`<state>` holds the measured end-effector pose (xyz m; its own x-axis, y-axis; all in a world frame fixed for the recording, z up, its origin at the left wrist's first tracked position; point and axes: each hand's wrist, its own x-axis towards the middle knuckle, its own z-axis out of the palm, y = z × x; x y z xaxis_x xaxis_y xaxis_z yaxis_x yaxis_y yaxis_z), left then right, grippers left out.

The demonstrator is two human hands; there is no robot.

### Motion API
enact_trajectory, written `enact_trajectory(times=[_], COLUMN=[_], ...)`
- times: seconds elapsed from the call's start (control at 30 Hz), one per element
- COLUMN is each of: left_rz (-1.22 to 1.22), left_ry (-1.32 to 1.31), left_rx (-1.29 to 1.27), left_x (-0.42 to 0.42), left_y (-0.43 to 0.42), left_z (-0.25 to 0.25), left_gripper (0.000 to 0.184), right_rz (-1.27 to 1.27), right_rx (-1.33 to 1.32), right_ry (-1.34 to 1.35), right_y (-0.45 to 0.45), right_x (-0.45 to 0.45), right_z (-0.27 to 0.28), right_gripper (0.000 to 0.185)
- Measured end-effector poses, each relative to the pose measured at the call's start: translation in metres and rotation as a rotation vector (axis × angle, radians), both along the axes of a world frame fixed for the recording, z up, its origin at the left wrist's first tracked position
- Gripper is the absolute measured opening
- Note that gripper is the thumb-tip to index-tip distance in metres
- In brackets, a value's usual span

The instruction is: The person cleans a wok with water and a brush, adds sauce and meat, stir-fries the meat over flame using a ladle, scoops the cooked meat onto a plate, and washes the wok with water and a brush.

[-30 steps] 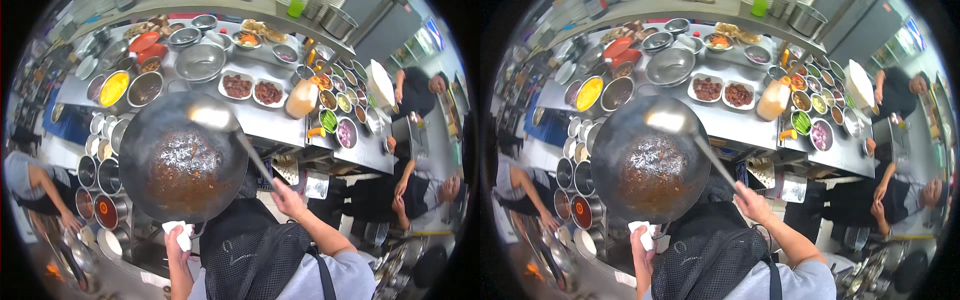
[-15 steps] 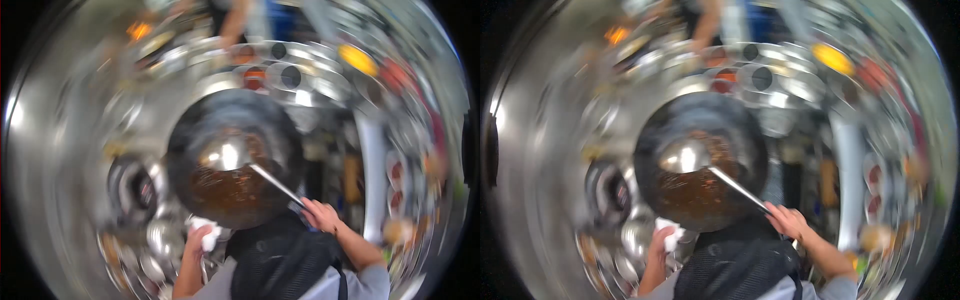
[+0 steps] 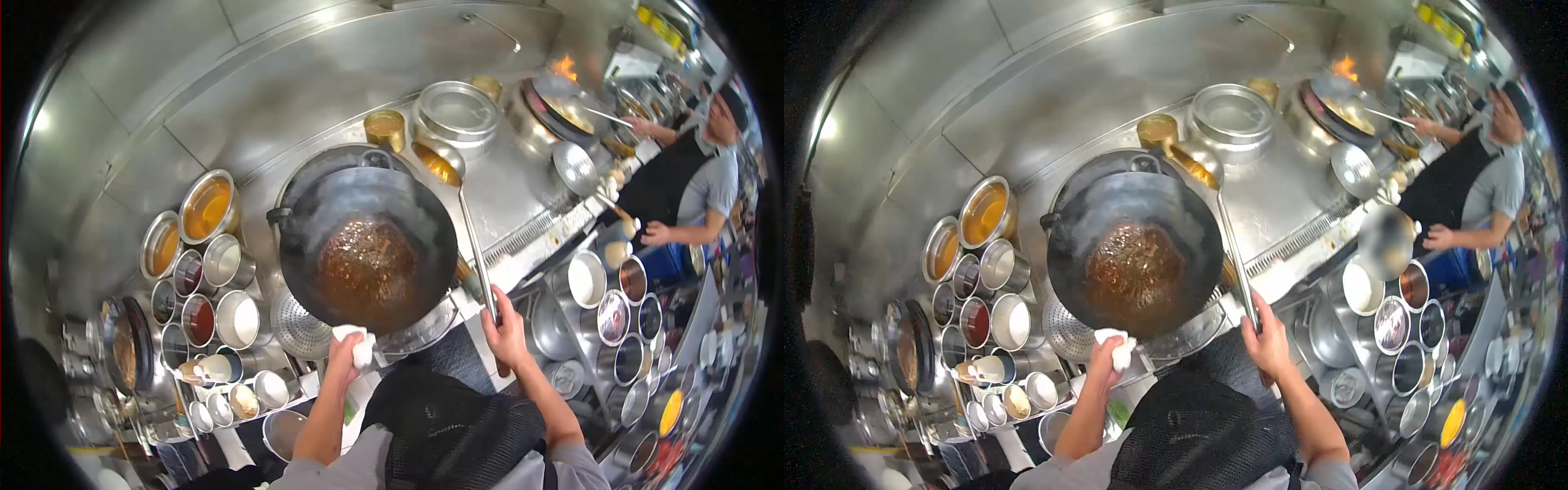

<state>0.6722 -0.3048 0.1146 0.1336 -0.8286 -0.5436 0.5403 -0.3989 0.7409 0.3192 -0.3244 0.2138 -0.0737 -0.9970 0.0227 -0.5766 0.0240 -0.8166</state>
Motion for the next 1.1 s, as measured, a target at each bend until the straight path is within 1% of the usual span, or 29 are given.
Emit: enact_trajectory(times=[0.03,0.1,0.17,0.23,0.3,0.37,0.43,0.47,0.5,0.53,0.57,0.6,0.63,0.67,0.7,0.73,0.8,0.87,0.9,0.93,0.97,1.03,1.1], left_rz=[0.018,0.129,0.208,0.271,0.341,0.398,0.261,0.295,0.382,0.550,0.553,0.591,0.699,0.627,0.645,0.602,0.548,0.539,0.506,0.575,0.631,0.585,0.514], left_ry=[0.022,0.129,0.259,0.228,0.174,0.152,0.110,-0.013,-0.088,-0.161,-0.099,-0.106,-0.151,-0.209,-0.135,-0.118,-0.091,0.201,0.225,0.164,0.100,0.039,-0.206], left_rx=[-0.038,-0.063,-0.076,-0.094,-0.080,-0.060,-0.016,0.022,0.126,0.162,0.226,0.115,0.123,-0.003,0.019,0.032,0.050,-0.052,-0.056,0.063,0.172,0.097,-0.030], left_x=[0.003,-0.011,-0.026,-0.051,-0.077,-0.084,-0.075,-0.075,-0.075,-0.072,-0.058,-0.053,-0.048,-0.042,-0.040,-0.036,-0.027,-0.037,-0.043,-0.054,-0.060,-0.043,-0.030], left_y=[-0.019,-0.056,-0.091,-0.118,-0.127,-0.130,-0.126,-0.120,-0.109,-0.094,-0.067,-0.041,-0.019,0.008,0.026,0.043,0.053,0.037,0.028,0.014,0.000,0.026,0.054], left_z=[-0.019,-0.023,-0.058,-0.073,-0.084,-0.073,-0.069,-0.069,-0.050,-0.052,-0.049,-0.044,-0.046,-0.044,-0.037,-0.045,-0.053,-0.040,-0.033,-0.009,0.009,-0.033,-0.049], left_gripper=[0.022,0.020,0.018,0.020,0.020,0.021,0.032,0.044,0.045,0.049,0.047,0.045,0.039,0.037,0.037,0.039,0.042,0.051,0.062,0.064,0.067,0.070,0.053], right_rz=[0.026,0.086,0.088,0.182,0.251,0.313,0.310,0.340,0.377,0.405,0.417,0.439,0.443,0.502,0.564,0.607,0.516,0.440,0.367,0.284,0.273,0.102,0.029], right_rx=[-0.082,-0.201,0.160,-0.013,-0.057,-0.203,-0.051,-0.071,0.018,0.111,0.109,0.365,0.614,0.571,0.196,-0.184,-0.185,-0.190,-0.173,-0.155,-0.157,-0.075,-0.051], right_ry=[0.001,0.049,0.104,0.115,0.157,0.266,0.443,0.431,0.538,0.645,0.634,0.263,-0.113,0.084,0.287,0.483,0.632,0.697,0.700,0.695,0.702,0.653,0.667], right_y=[-0.031,-0.098,-0.165,-0.241,-0.318,-0.394,-0.456,-0.484,-0.505,-0.522,-0.539,-0.555,-0.562,-0.557,-0.563,-0.569,-0.544,-0.502,-0.485,-0.472,-0.466,-0.463,-0.471], right_x=[0.005,0.005,0.016,0.015,0.024,0.037,0.065,0.080,0.092,0.100,0.102,0.100,0.097,0.092,0.074,0.044,-0.009,-0.049,-0.064,-0.075,-0.081,-0.102,-0.117], right_z=[-0.005,-0.018,0.021,0.000,-0.012,-0.034,-0.023,-0.020,-0.022,-0.023,-0.020,-0.015,-0.012,-0.001,-0.038,-0.081,-0.092,-0.076,-0.072,-0.071,-0.070,-0.076,-0.076], right_gripper=[0.060,0.060,0.060,0.061,0.060,0.055,0.044,0.044,0.038,0.033,0.033,0.031,0.030,0.032,0.037,0.043,0.059,0.069,0.068,0.067,0.067,0.067,0.069])
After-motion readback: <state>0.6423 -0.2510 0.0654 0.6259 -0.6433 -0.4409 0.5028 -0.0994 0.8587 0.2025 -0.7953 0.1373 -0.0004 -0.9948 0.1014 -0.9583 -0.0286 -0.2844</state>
